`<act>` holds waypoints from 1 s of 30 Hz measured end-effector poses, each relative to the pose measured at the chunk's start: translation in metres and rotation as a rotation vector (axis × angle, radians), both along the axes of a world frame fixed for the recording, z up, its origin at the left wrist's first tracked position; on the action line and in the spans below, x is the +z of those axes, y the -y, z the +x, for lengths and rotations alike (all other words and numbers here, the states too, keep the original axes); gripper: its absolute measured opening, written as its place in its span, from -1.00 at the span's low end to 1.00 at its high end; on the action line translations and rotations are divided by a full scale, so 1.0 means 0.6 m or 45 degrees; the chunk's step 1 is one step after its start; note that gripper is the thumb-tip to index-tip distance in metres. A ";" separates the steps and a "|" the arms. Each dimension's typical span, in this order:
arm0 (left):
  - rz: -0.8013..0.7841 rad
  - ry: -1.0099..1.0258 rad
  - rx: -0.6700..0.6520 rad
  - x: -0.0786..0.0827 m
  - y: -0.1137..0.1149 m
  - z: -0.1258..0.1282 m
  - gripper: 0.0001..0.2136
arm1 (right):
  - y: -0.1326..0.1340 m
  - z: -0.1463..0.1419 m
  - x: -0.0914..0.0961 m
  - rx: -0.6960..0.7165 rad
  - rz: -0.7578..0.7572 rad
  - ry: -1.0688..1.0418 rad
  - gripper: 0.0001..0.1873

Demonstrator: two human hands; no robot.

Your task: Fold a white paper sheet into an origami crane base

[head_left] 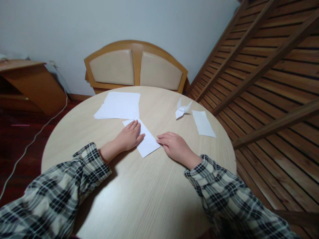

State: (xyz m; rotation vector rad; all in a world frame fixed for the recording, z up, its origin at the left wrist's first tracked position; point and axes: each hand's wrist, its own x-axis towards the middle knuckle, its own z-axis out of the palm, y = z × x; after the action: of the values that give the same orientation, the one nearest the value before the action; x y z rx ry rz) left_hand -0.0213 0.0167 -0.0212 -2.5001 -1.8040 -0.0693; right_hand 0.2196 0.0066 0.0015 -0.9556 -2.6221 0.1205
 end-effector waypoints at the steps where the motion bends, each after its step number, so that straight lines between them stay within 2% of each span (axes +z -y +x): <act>1: -0.011 -0.004 0.002 0.002 0.000 0.001 -0.33 | 0.000 0.000 0.000 0.003 0.002 0.000 -0.63; 21: -0.055 -0.001 0.089 0.013 0.001 0.001 -0.32 | 0.013 0.016 0.004 0.043 -0.015 -0.012 -0.63; 30: -0.014 0.021 0.078 0.003 -0.004 -0.004 -0.34 | 0.013 0.021 0.002 0.102 -0.002 -0.061 -0.65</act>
State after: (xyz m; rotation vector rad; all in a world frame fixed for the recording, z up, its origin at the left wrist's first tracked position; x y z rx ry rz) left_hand -0.0235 0.0193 -0.0194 -2.4569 -1.8908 -0.0771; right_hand 0.2324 -0.0011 0.0028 -0.8381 -2.6169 0.1636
